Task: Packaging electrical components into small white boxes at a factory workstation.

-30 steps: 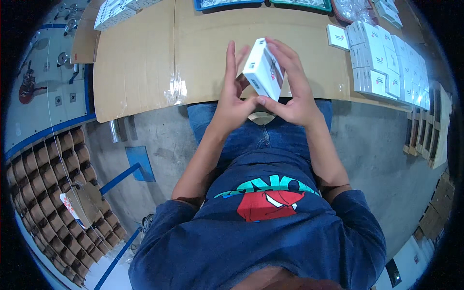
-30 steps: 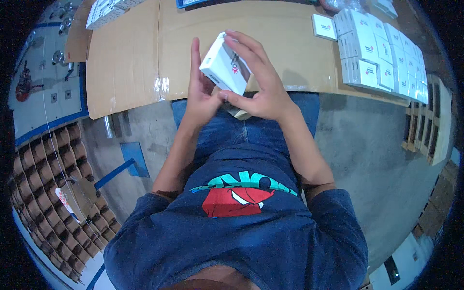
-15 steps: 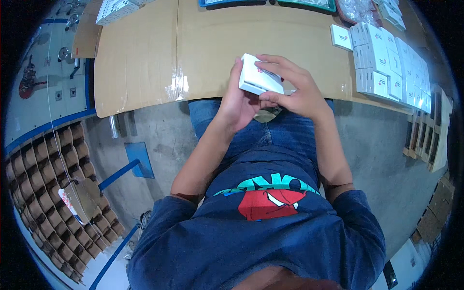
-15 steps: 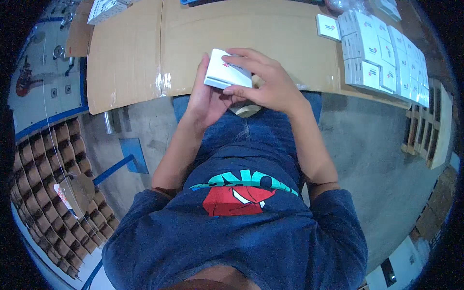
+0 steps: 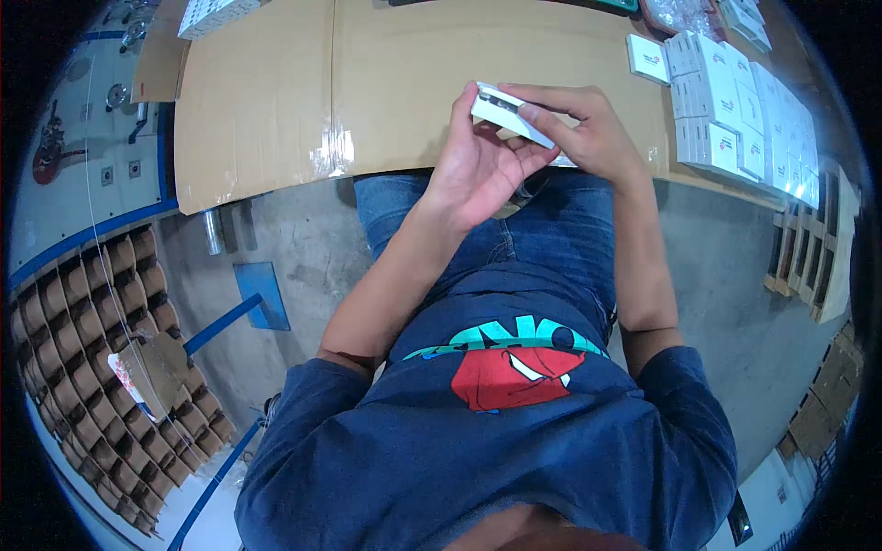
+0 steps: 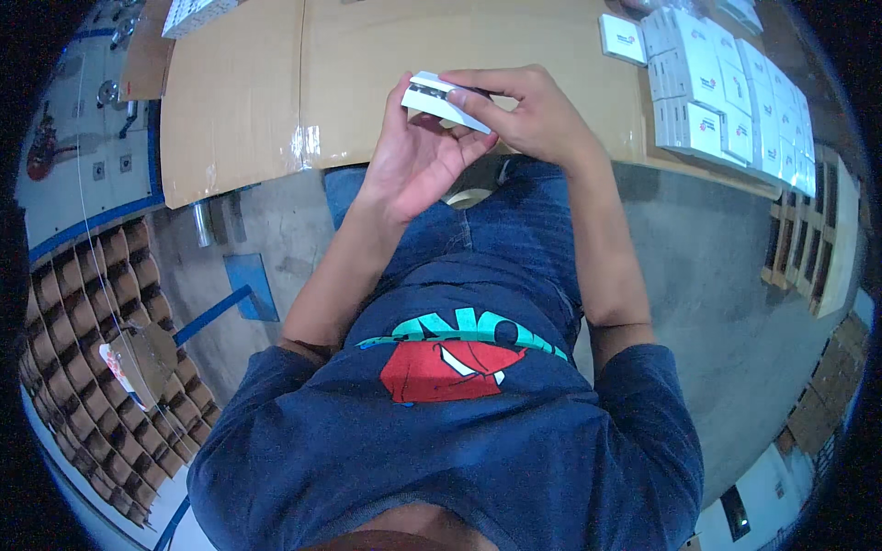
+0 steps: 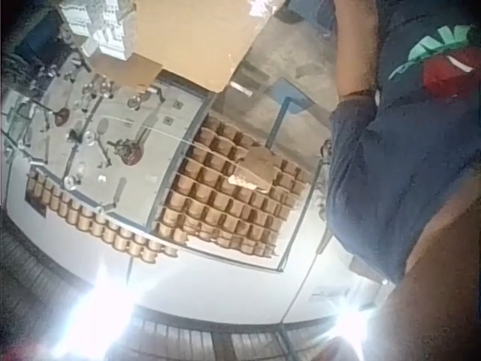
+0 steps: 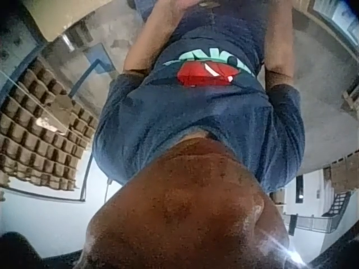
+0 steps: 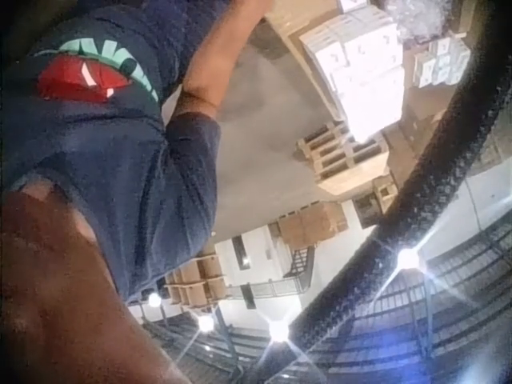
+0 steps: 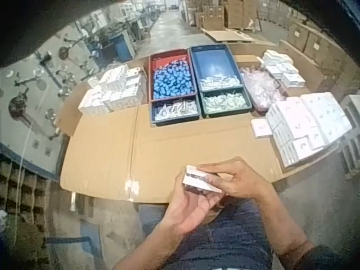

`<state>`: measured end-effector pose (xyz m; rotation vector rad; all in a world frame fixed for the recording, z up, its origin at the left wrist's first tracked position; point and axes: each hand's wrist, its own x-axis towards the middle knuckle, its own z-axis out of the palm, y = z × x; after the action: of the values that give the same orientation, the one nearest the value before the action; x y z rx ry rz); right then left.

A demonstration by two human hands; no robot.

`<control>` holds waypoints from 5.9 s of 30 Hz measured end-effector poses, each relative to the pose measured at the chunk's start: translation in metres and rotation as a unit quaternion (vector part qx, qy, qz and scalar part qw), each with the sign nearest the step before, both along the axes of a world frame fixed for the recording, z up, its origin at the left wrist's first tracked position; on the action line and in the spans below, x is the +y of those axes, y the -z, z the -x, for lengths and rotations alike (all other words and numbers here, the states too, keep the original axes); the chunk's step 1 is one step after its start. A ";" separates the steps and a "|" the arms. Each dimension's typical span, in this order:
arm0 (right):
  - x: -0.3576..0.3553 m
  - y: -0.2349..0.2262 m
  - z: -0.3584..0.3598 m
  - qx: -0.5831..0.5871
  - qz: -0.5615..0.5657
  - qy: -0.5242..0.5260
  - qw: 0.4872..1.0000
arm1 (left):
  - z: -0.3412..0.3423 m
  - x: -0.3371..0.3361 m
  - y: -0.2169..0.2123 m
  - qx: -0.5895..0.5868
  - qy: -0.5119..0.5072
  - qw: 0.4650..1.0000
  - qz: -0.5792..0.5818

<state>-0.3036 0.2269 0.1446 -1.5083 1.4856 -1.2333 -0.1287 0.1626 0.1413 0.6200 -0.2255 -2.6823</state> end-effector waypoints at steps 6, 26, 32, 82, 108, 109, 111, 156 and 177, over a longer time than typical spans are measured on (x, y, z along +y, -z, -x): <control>0.002 0.004 -0.005 0.002 0.017 0.017 1.000 | 0.000 0.002 -0.007 -0.019 -0.016 1.000 -0.001; 0.004 -0.003 -0.003 0.047 0.017 -0.055 0.997 | -0.018 -0.009 0.009 -0.122 0.015 0.970 0.209; 0.000 0.004 -0.016 0.051 0.074 -0.001 0.996 | -0.011 -0.001 0.002 -0.122 0.019 0.970 0.208; -0.001 0.007 -0.027 -0.126 0.030 0.020 0.991 | -0.013 -0.005 0.014 -0.116 -0.028 0.967 0.226; -0.006 0.025 -0.035 -0.028 0.131 0.020 0.991 | -0.009 -0.002 0.007 -0.074 -0.008 0.987 0.142; -0.006 0.024 -0.036 -0.029 0.131 0.023 0.991 | -0.009 -0.001 0.007 -0.071 -0.012 0.987 0.143; -0.006 0.023 -0.036 -0.030 0.131 0.024 0.991 | -0.008 -0.001 0.009 -0.069 -0.016 0.987 0.143; -0.001 0.026 -0.021 -0.011 0.103 0.038 0.994 | -0.006 0.006 0.007 -0.098 0.026 0.972 0.213; -0.007 0.041 -0.031 -0.025 0.157 0.057 0.986 | 0.004 0.015 0.002 -0.096 -0.041 0.974 0.201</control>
<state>-0.2726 0.2201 0.1040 -1.5947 1.4094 -1.6229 -0.1327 0.1776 0.1396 0.7369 -0.7562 -2.3949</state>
